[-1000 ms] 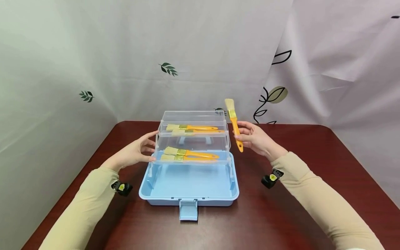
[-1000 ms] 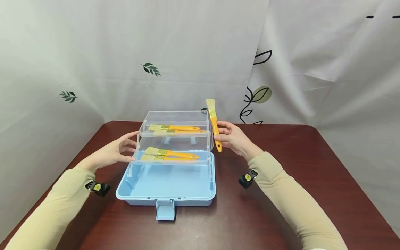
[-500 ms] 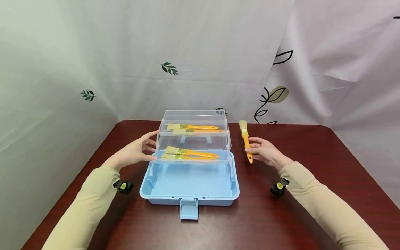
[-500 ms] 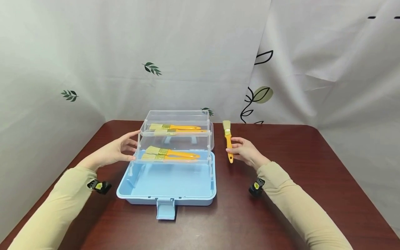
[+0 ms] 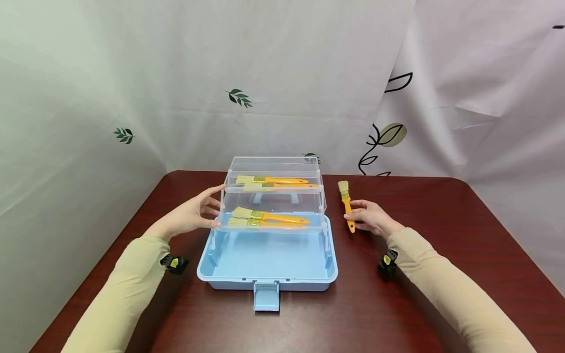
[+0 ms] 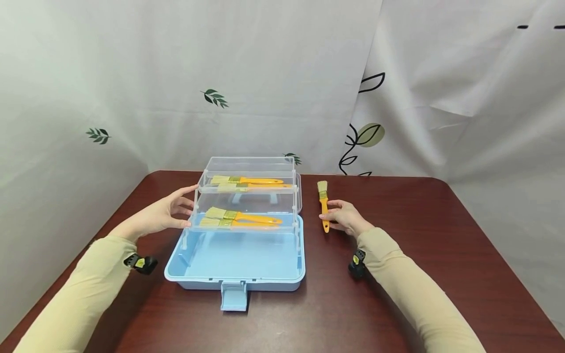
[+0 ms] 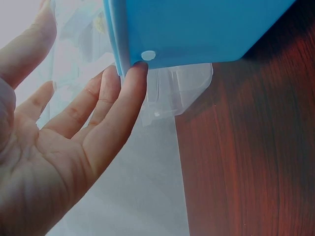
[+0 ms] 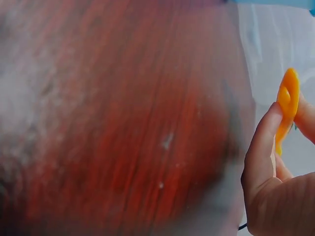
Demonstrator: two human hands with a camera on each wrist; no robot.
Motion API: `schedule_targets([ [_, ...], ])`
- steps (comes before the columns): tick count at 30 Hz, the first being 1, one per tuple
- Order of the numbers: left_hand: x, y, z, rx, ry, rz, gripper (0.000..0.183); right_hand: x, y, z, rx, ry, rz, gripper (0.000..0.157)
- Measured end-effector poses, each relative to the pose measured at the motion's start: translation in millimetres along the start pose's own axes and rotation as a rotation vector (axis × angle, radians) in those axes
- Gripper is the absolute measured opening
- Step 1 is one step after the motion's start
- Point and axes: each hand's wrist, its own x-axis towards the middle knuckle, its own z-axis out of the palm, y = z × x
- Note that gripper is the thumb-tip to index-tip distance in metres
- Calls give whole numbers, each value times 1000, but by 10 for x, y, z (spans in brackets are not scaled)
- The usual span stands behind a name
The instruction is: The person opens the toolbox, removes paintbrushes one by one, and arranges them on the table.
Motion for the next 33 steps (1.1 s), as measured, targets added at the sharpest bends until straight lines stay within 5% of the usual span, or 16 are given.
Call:
schedule_targets([
  [33, 7, -17, -12, -10, -7, -11, 100, 63, -1, 168, -330, 109, -51, 63],
])
